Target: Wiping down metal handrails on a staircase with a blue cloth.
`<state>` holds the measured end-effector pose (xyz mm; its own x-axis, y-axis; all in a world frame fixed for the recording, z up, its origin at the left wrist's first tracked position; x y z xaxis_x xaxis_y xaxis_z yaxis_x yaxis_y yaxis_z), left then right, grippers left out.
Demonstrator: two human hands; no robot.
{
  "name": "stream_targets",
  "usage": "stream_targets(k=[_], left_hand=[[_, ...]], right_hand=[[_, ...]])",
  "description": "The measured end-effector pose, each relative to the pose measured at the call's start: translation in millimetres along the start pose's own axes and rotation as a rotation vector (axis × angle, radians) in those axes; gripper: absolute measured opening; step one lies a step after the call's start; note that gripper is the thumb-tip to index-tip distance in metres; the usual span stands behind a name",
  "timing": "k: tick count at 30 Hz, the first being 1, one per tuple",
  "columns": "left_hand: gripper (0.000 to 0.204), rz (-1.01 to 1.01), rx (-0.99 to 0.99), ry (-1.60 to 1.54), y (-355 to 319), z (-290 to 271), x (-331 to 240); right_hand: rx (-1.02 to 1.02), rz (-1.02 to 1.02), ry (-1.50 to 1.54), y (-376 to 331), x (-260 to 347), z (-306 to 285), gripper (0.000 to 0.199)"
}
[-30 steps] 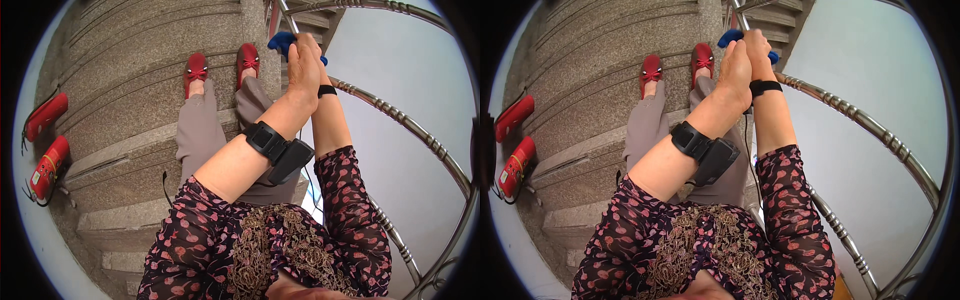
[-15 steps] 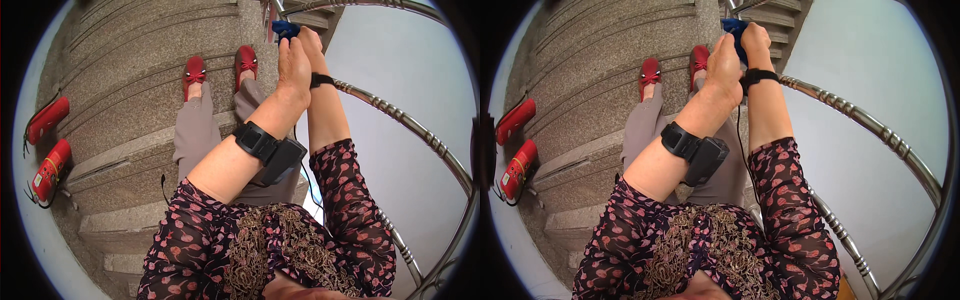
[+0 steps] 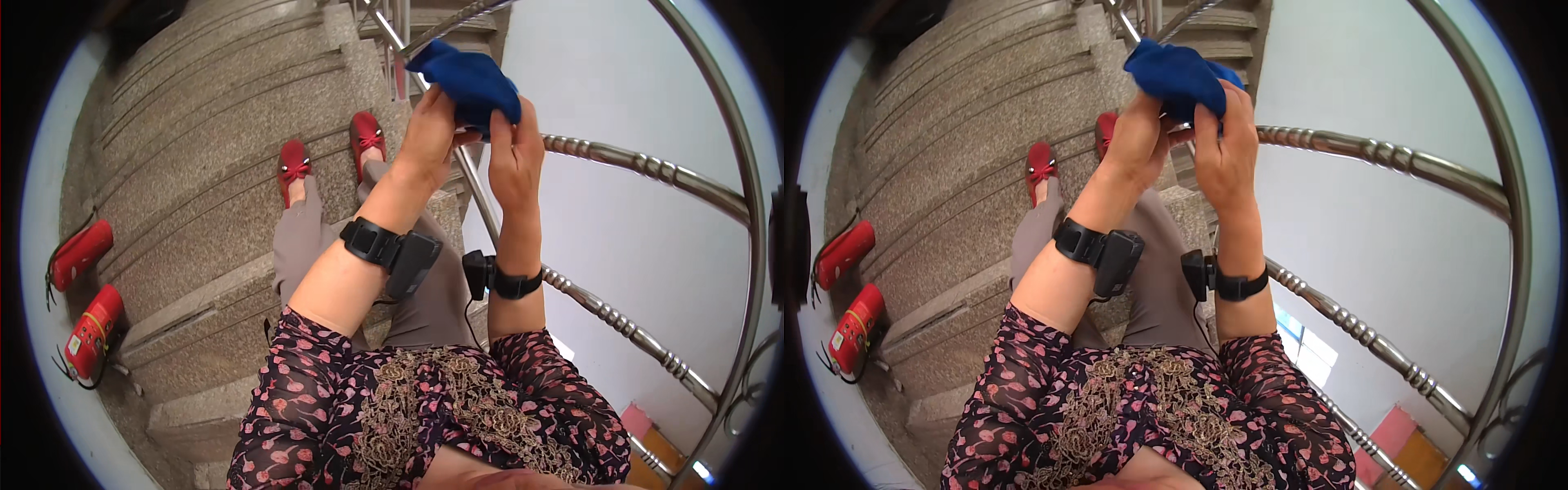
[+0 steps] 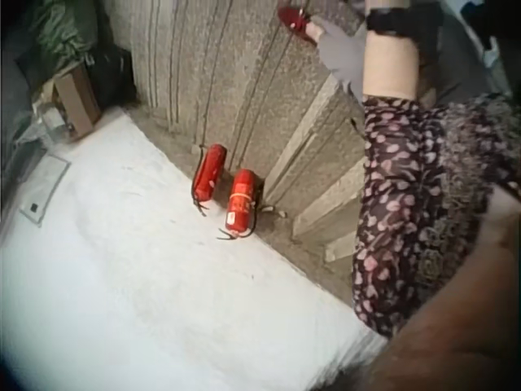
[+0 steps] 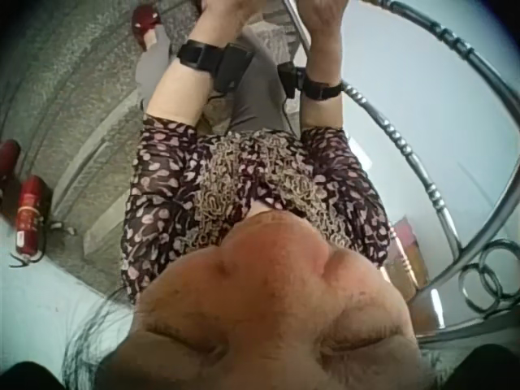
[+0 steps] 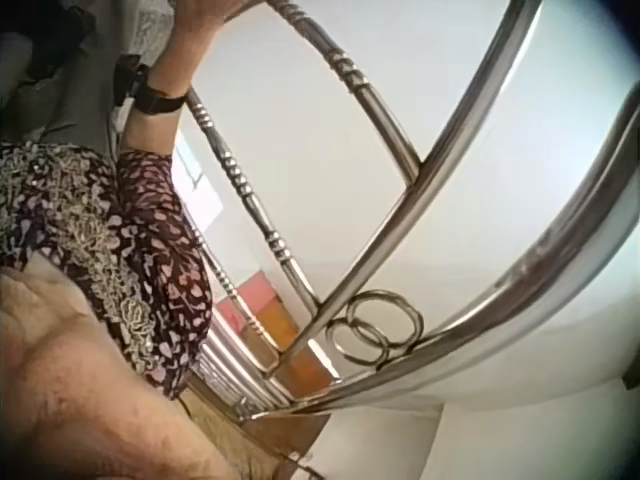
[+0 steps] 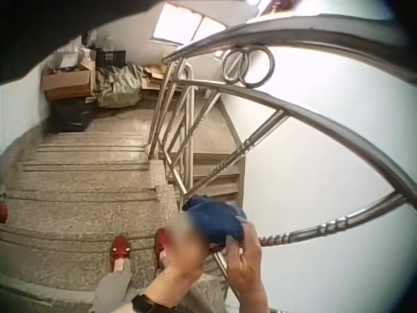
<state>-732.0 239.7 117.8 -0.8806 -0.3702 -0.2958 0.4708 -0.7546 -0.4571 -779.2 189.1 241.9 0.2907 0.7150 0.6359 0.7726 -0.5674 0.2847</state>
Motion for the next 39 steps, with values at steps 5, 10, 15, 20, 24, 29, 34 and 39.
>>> stream_targets(k=[5, 10, 15, 20, 24, 29, 34, 39], left_hand=[[0.034, 0.38, 0.351, 0.434, -20, 42, -17], [0.048, 0.443, 0.475, 0.653, -53, 48, 0], [0.077, 0.721, 0.694, 1.088, -132, 113, -18], [0.055, 0.751, 0.528, 1.097, -167, 125, -59], [0.051, 0.892, 0.452, 1.22, -210, 153, -88], [0.011, 0.883, 0.254, 0.948, -210, 144, -109], [0.012, 1.083, 0.359, 1.058, -251, 213, -102], [0.014, 1.019, 0.491, 1.015, -259, 281, -81]], right_hand=[[-0.271, -0.162, -0.001, -15, 47, -71, 0.023], [-0.373, 0.06, 0.327, -43, 53, -100, 0.023], [-0.503, 0.139, 0.571, -68, 69, -133, 0.025], [-0.661, 0.164, 0.907, -74, 98, -155, 0.025], [-0.755, 0.126, 0.748, -81, 110, -183, 0.029], [-0.572, 0.004, 0.399, -98, 129, -198, 0.023], [-0.693, 0.164, 0.536, -125, 133, -246, 0.03], [-0.809, -0.003, 0.876, -138, 146, -275, 0.027]])
Point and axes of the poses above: each hand's wrist, its own y-axis towards the middle knuckle, its own z-axis out of the palm, x = y × z, the point moved 9 cm from there along y, towards the middle knuckle, and after that the axes turned 5 degrees about -y, right-handed, at the moved point
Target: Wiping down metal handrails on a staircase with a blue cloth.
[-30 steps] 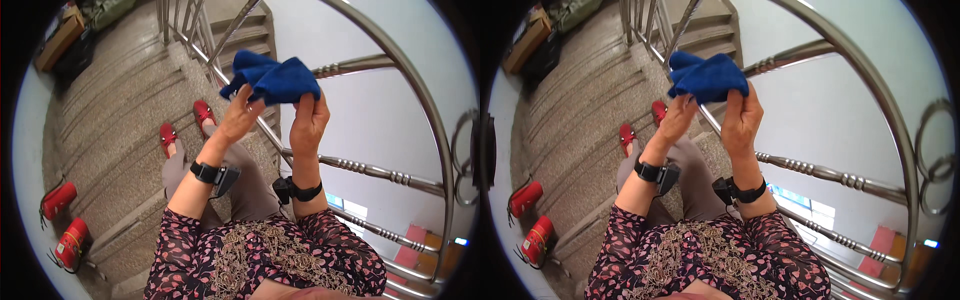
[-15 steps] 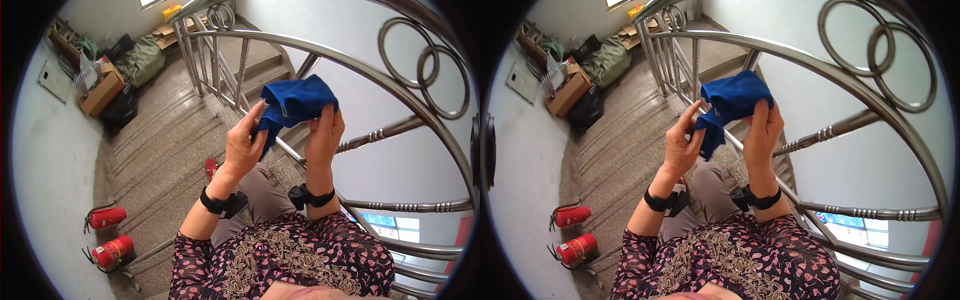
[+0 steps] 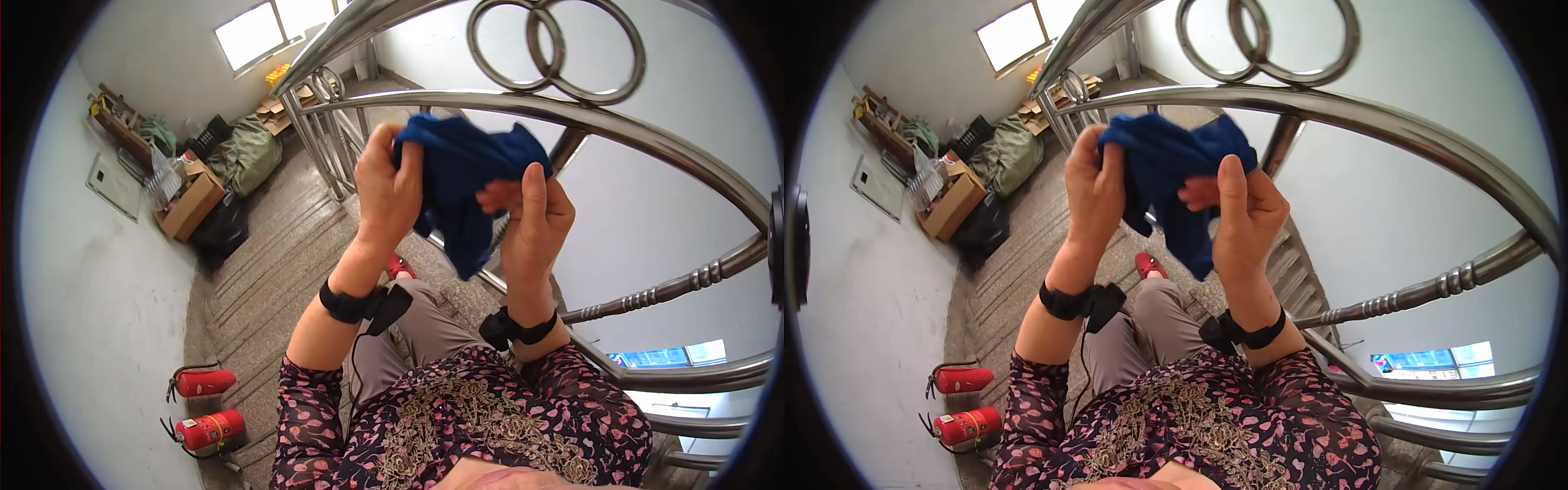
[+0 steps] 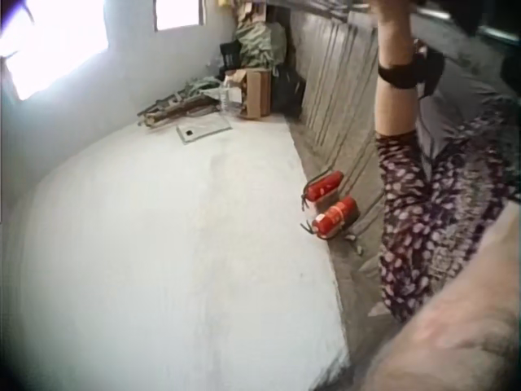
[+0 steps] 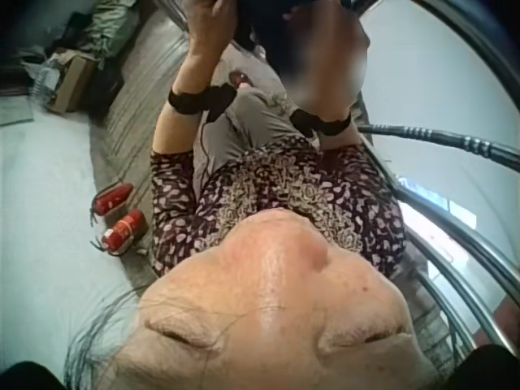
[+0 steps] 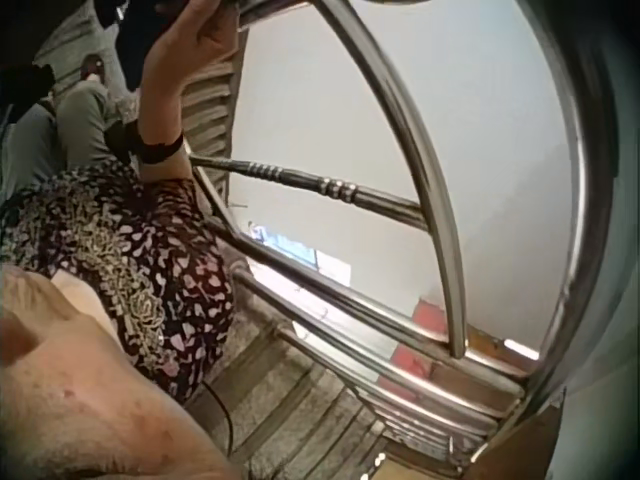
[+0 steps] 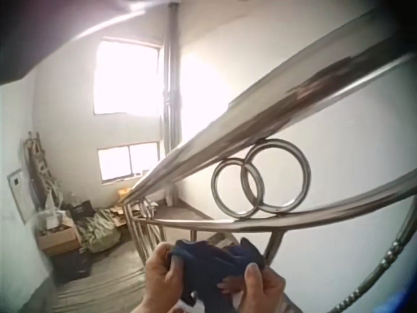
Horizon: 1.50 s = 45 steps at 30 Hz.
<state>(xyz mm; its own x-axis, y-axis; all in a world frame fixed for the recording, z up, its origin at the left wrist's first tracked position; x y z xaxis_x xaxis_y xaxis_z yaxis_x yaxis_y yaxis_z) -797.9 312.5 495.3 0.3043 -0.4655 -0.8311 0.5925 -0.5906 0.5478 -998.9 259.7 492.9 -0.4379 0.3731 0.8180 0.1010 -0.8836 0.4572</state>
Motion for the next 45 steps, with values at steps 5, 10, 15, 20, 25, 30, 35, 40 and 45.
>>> stream_targets(k=[5, 10, 15, 20, 25, 30, 35, 40, 45], left_hand=[[0.015, -0.011, -0.096, -0.433, 38, 39, -23], [0.019, 0.306, -0.01, -0.009, 57, 70, -23], [0.029, 0.316, 0.243, 0.294, 70, 73, -8], [0.033, 0.328, 0.462, 0.427, 96, 88, 1], [0.034, 0.417, 0.282, 0.309, 74, 83, 3], [0.033, 0.549, 0.107, 0.196, 7, 83, -10], [0.039, 0.86, 0.174, 0.506, -29, 128, -57], [0.048, 0.485, 0.277, 0.186, -6, 142, -86], [0.055, 0.763, 0.156, 0.381, 1, 151, -115]], right_hand=[[0.014, -0.199, -0.254, 15, -1, 1, 0.022], [0.158, -0.568, -0.565, 9, 15, 31, 0.037], [0.207, -0.472, -0.557, 15, -4, 19, 0.038], [0.239, -0.506, -0.608, 12, -18, 30, 0.041], [0.329, -0.511, -0.57, 13, -7, 29, 0.047], [0.391, -0.549, -0.579, 2, 29, 14, 0.052], [0.339, -0.74, -0.572, -6, 79, 7, 0.055], [0.313, -0.775, -0.445, 3, 99, -2, 0.056], [0.238, -0.815, -0.487, 4, 115, 0, 0.048]])
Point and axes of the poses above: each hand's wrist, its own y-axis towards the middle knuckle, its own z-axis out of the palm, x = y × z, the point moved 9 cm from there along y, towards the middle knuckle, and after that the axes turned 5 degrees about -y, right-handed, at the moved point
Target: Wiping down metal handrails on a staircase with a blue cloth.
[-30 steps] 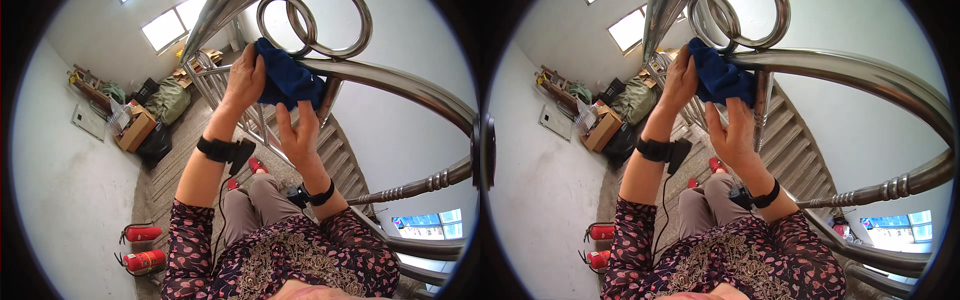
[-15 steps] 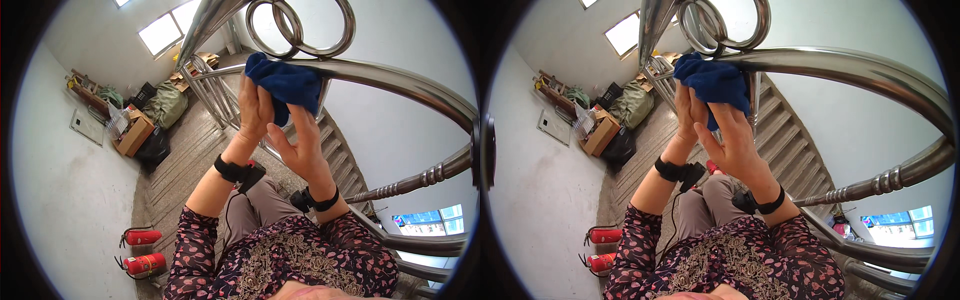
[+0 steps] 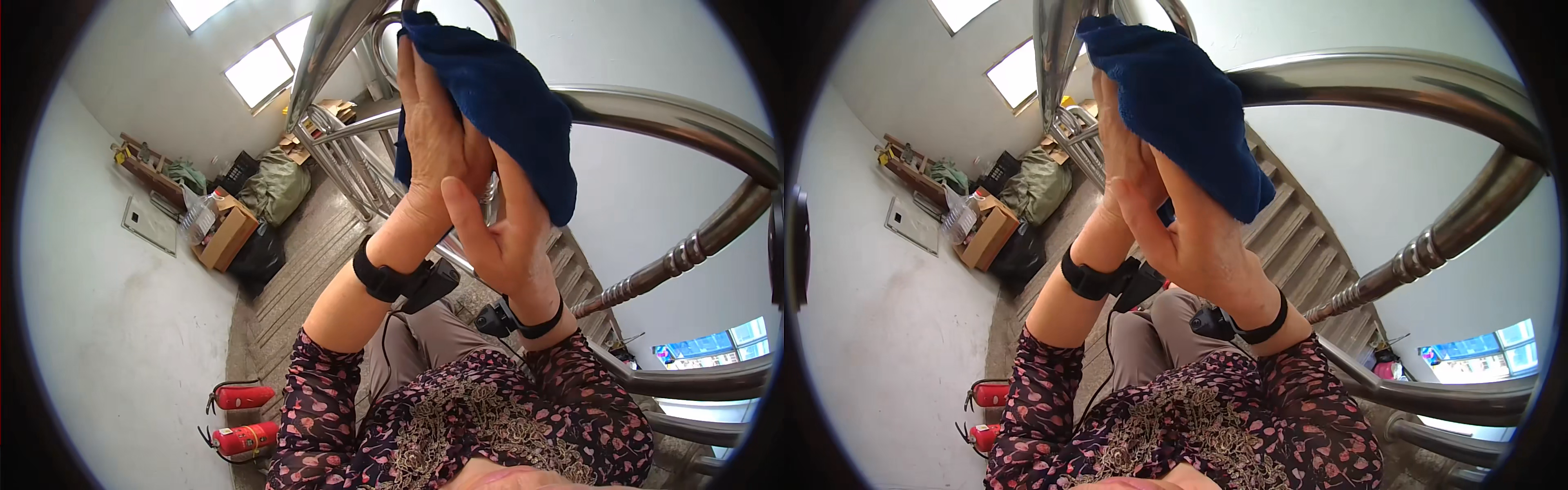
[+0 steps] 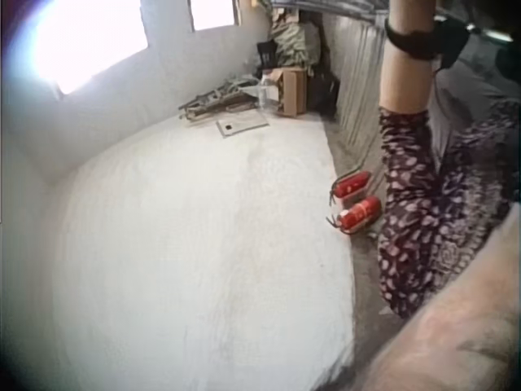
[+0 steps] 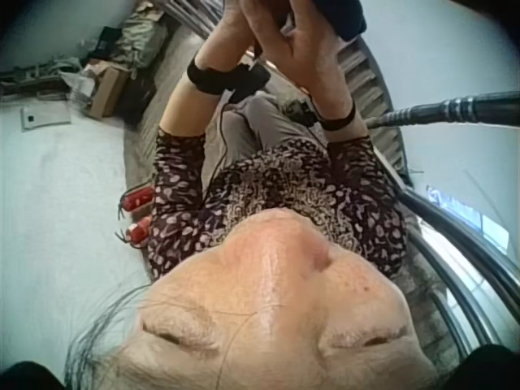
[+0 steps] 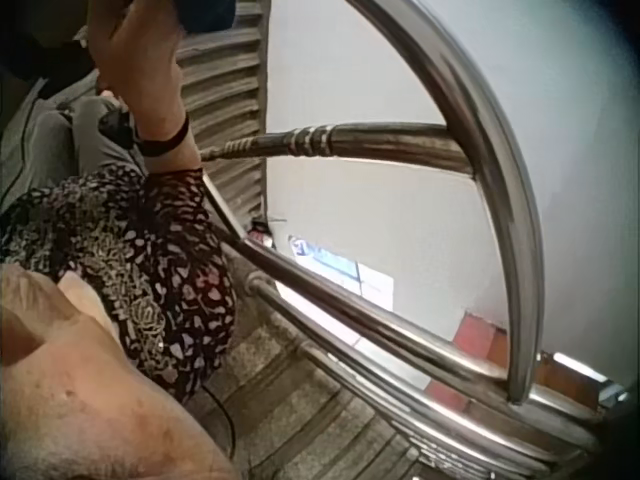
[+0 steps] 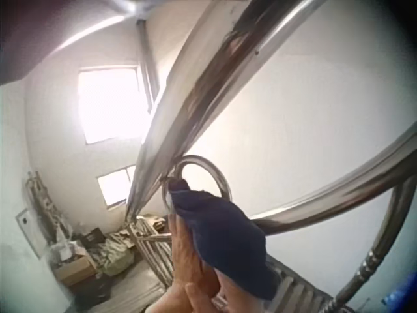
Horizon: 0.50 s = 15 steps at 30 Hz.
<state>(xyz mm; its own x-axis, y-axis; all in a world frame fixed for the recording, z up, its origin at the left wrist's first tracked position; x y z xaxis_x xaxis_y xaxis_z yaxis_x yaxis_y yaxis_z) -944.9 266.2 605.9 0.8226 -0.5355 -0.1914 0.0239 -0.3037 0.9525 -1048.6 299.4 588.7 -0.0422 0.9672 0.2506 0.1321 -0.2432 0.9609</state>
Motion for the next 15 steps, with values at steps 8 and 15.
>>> stream_targets(k=[8, 15], left_hand=[[0.031, 0.212, 0.109, 0.198, 25, -6, 35], [0.06, -0.215, -0.227, -0.204, 16, -10, 62]], right_hand=[[-0.005, 0.042, -0.054, 2, 5, -2, 0.039], [0.002, 0.054, -0.064, -2, -5, 6, 0.04]])
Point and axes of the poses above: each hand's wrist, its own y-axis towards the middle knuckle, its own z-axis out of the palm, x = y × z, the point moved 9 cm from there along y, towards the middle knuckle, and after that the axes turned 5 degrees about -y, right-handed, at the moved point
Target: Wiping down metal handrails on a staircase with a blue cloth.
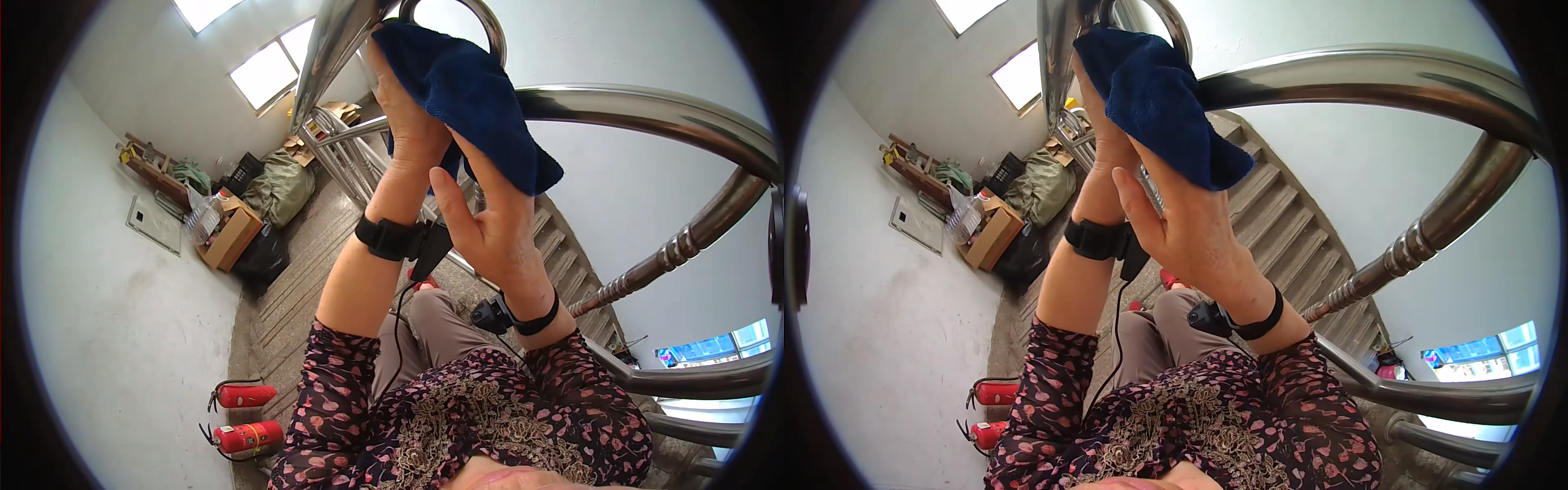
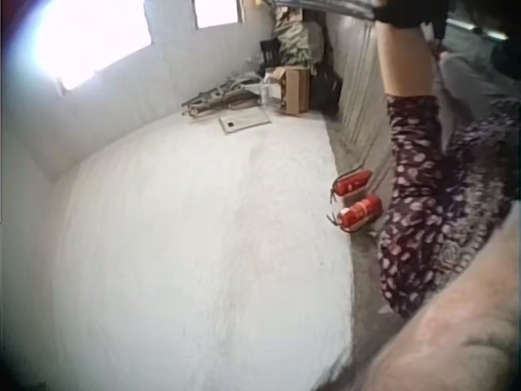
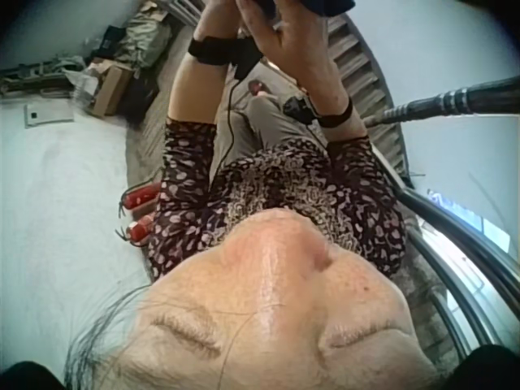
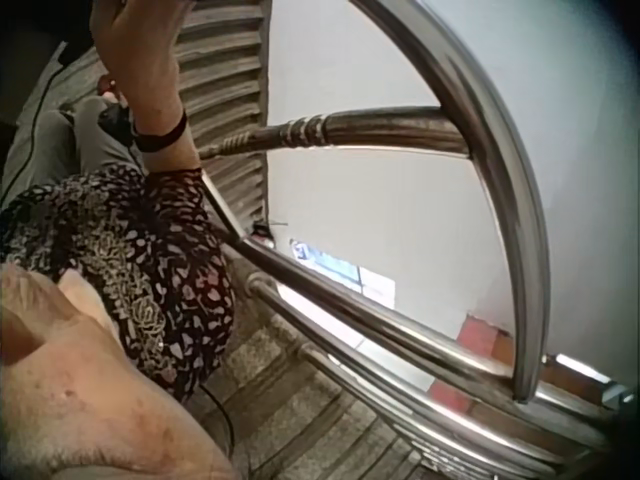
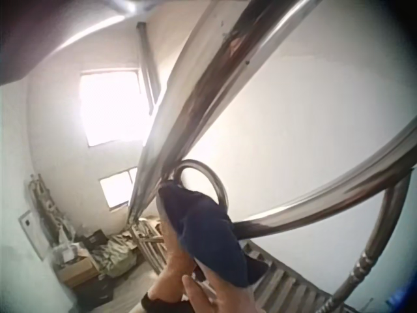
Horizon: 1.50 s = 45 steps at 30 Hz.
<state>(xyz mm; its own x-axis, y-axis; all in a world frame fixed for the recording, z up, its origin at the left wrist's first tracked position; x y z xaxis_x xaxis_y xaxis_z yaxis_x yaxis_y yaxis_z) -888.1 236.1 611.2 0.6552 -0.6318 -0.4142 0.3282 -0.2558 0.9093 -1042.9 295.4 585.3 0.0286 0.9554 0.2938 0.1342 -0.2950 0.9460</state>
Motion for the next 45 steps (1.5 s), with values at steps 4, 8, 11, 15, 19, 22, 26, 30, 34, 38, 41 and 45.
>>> stream_targets(k=[4, 8, 11, 15, 19, 22, 26, 30, 34, 38, 41, 45], left_hand=[[0.079, -0.029, -0.069, -0.106, -23, -11, 8], [0.072, 0.005, -0.06, -0.045, -45, -15, 1], [0.063, -0.16, -0.102, -0.398, -57, -19, 49], [0.048, -0.04, -0.036, -0.145, -44, -8, 49], [0.02, 0.15, 0.199, 0.233, -11, -7, 27], [0.016, 0.061, 0.007, -0.007, 5, -18, 35], [0.018, -0.16, 0.022, 0.198, 6, -41, 75], [0.019, -0.09, 0.18, 0.413, -8, -32, 54], [0.039, -0.225, 0.143, 0.02, -26, -24, 36], [0.068, -0.093, -0.058, -0.373, -15, -10, -30], [0.06, 0.493, -0.107, 0.086, 0, -9, -88], [0.057, 0.476, -0.079, 0.219, 15, -8, -78]], right_hand=[[-0.01, 0.01, 0.03, -5, -6, 0, 0.04], [-0.002, 0.049, 0.056, -7, -16, -3, 0.039], [0.004, 0.009, 0.071, -3, -7, 3, 0.039], [-0.001, 0.021, 0.034, -5, -11, 5, 0.039], [0.032, 0.051, 0.129, -2, -12, 10, 0.04], [0.09, 0.069, 0.072, -4, -13, 22, 0.04], [0.125, 0.136, 0.132, -8, -20, 30, 0.04], [0.062, 0.078, 0.085, -7, -17, 23, 0.045], [0.007, -0.073, -0.058, -4, 8, 7, 0.051], [-0.126, -0.215, -0.195, 26, 23, -16, 0.053], [-0.167, -0.141, -0.22, 50, 29, -15, 0.047], [-0.201, -0.145, -0.362, 61, 25, -14, 0.038]])
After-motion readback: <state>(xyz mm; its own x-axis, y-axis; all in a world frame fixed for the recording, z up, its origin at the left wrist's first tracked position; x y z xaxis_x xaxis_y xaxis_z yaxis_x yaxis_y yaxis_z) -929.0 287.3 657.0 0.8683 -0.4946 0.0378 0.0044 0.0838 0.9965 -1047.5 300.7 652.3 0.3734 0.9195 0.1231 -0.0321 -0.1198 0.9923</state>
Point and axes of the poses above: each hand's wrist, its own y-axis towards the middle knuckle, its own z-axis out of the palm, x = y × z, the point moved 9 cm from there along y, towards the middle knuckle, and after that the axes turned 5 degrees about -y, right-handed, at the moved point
